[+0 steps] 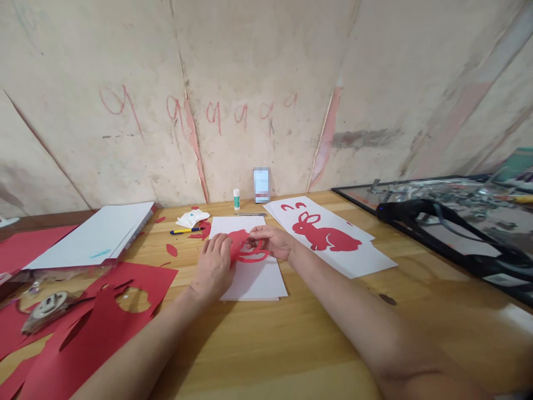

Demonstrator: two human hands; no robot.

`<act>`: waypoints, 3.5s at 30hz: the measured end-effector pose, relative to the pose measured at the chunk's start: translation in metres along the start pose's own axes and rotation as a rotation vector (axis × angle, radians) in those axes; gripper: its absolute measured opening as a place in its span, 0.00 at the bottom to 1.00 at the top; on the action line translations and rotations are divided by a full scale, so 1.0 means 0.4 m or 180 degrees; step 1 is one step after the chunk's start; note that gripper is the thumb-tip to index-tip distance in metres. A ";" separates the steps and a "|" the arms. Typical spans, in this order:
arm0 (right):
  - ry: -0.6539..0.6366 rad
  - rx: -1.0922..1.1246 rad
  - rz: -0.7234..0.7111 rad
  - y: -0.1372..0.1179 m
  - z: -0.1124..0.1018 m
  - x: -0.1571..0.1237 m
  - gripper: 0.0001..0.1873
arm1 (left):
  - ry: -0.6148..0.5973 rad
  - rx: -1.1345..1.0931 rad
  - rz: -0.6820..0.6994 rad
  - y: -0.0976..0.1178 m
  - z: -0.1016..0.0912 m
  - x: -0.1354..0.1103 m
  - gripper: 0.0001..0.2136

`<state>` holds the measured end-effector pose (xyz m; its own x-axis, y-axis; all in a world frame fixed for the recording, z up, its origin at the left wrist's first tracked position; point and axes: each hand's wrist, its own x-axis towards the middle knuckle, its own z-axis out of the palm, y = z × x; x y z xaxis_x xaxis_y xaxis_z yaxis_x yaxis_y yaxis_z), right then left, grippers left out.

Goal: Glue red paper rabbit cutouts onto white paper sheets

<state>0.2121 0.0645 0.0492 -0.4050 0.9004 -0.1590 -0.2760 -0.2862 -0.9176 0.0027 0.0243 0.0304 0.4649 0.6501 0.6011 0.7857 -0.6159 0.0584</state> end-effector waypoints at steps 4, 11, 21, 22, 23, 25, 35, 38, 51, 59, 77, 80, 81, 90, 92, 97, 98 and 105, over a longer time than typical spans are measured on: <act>-0.0021 0.0057 -0.0120 -0.017 0.019 -0.012 0.07 | 0.0263 -0.0451 0.0086 -0.037 -0.040 0.019 0.07; 0.0097 -0.0217 -0.0873 -0.045 -0.041 -0.022 0.18 | 0.0648 -0.2136 -0.1253 -0.057 -0.133 0.059 0.07; -0.1555 -0.1527 -0.0261 0.003 -0.030 -0.021 0.38 | 0.0760 -0.3724 -0.2346 -0.078 -0.202 0.077 0.20; -0.1722 -0.1596 -0.0210 0.003 -0.016 -0.023 0.39 | 0.0769 -0.3740 -0.2372 -0.082 -0.198 0.076 0.20; -0.1836 -0.1678 -0.0168 0.003 -0.004 -0.026 0.40 | 0.0787 -0.3736 -0.2405 -0.085 -0.193 0.076 0.20; -0.1904 -0.1807 -0.0132 0.002 0.013 -0.032 0.42 | 0.0821 -0.3687 -0.2469 -0.091 -0.184 0.077 0.20; -0.0909 -0.1950 -0.0061 0.023 0.018 -0.028 0.19 | 0.0787 -0.4193 -0.2969 -0.109 -0.135 0.078 0.20; -0.0677 -0.1743 -0.0053 0.024 0.002 -0.017 0.17 | 0.0663 -0.4254 -0.3088 -0.113 -0.109 0.074 0.20; -0.0107 -0.1379 0.0401 0.010 -0.091 -0.008 0.15 | -0.0299 -0.3870 -0.3085 -0.151 -0.010 0.109 0.17; -0.0149 -0.1416 0.0537 0.003 -0.112 -0.006 0.16 | -0.0782 -0.3511 -0.2778 -0.176 0.029 0.127 0.14; 0.0127 -0.2172 0.0981 -0.004 -0.119 0.001 0.11 | -0.0477 -0.2449 -0.2204 -0.230 0.136 0.094 0.19; 0.0334 -0.2293 0.0997 -0.003 -0.124 0.002 0.10 | -0.0518 -0.2587 -0.2228 -0.233 0.133 0.094 0.21; 0.0391 -0.2330 0.0999 -0.003 -0.124 0.003 0.10 | -0.0539 -0.2631 -0.2246 -0.235 0.130 0.094 0.22; 0.0636 -0.2578 0.0968 0.003 -0.117 0.005 0.11 | -0.0943 -0.3020 -0.2526 -0.276 0.080 0.090 0.27; 0.0636 -0.2657 0.0954 0.004 -0.116 0.005 0.11 | -0.1014 -0.3090 -0.2569 -0.279 0.071 0.088 0.28; 0.0724 -0.2758 0.0916 0.007 -0.112 0.006 0.08 | -0.1097 -0.3165 -0.2640 -0.276 0.060 0.089 0.28; 0.0736 -0.2742 0.0924 0.007 -0.111 0.006 0.07 | -0.1119 -0.3169 -0.2658 -0.275 0.058 0.090 0.28; 0.0760 -0.2997 0.0765 0.005 -0.107 0.003 0.06 | -0.1322 -0.3241 -0.2670 -0.270 0.040 0.091 0.29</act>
<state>0.2483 0.0791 0.0314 -0.1452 0.9245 -0.3524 0.6349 -0.1861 -0.7498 -0.0585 0.1216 0.0332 0.2334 0.9571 -0.1718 0.3302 0.0882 0.9398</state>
